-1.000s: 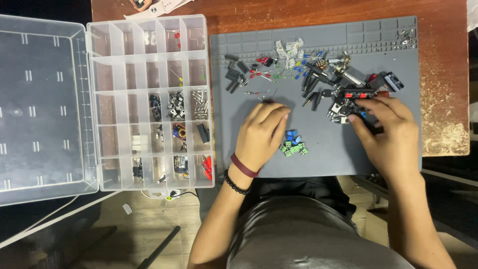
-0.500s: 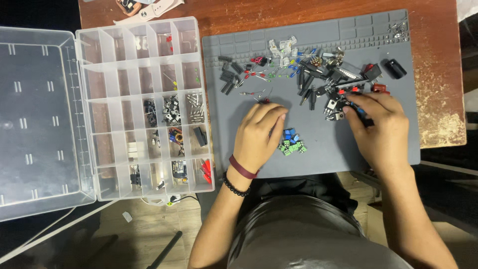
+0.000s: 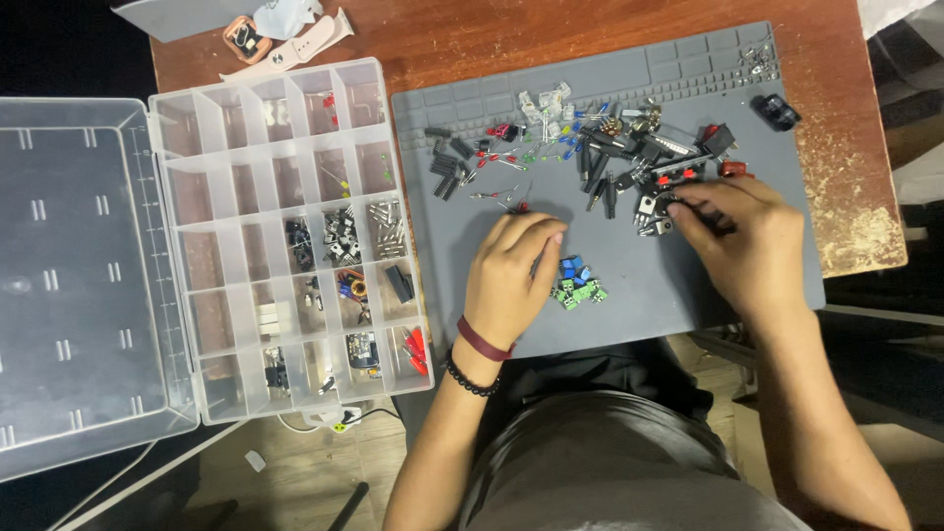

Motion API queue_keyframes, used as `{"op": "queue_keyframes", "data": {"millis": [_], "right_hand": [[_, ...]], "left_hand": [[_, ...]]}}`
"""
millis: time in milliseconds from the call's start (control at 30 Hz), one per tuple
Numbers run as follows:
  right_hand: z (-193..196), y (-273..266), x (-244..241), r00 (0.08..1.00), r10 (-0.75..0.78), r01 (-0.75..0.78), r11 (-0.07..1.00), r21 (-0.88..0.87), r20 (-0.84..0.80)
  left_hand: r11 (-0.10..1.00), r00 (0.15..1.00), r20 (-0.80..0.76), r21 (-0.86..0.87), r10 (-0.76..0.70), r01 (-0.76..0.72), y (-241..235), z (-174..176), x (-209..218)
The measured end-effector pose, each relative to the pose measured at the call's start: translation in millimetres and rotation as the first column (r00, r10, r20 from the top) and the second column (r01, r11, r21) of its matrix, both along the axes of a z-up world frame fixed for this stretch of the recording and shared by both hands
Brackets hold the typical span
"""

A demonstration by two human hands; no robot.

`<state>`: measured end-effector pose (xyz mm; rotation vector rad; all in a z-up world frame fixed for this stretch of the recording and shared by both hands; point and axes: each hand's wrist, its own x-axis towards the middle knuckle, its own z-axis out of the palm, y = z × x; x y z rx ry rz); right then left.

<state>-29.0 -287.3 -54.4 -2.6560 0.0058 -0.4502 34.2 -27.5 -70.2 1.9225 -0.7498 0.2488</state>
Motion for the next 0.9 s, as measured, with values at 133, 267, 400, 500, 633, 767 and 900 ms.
{"op": "queue_keyframes", "data": {"millis": [133,267,400,500,633,767,900], "right_hand": [[1,1,1,1.0,0.022,-0.022,1.0,-0.003,-0.006],[-10,0,-1,0.999,0.003,0.001,0.995,-0.098,0.048],[-9,0,-1,0.997,0.021,-0.013,0.995,-0.094,0.074],[-12,-2,-2,0.991,0.026,-0.014,0.996,-0.092,0.131],[-6,1,-4,0.991,-0.001,0.006,0.999,-0.032,0.136],[7,23,-3,0.994,-0.104,0.065,0.784,0.617,0.027],[-14,32,-1,0.991,0.014,0.129,0.215,0.968,-0.135]], "left_hand": [[1.0,1.0,0.01,-0.015,-0.003,0.003,0,1,0],[1.0,1.0,0.01,-0.018,0.01,-0.009,0,1,0],[1.0,1.0,-0.001,-0.024,0.019,-0.019,0,-2,0],[0.999,1.0,-0.005,-0.047,0.021,-0.021,0,-2,1],[0.998,0.999,-0.016,-0.057,0.029,-0.03,0,-3,0],[0.998,0.999,-0.027,-0.061,0.023,-0.024,2,-1,0],[0.998,0.999,0.041,-0.059,0.006,-0.004,3,-4,-1]]}}
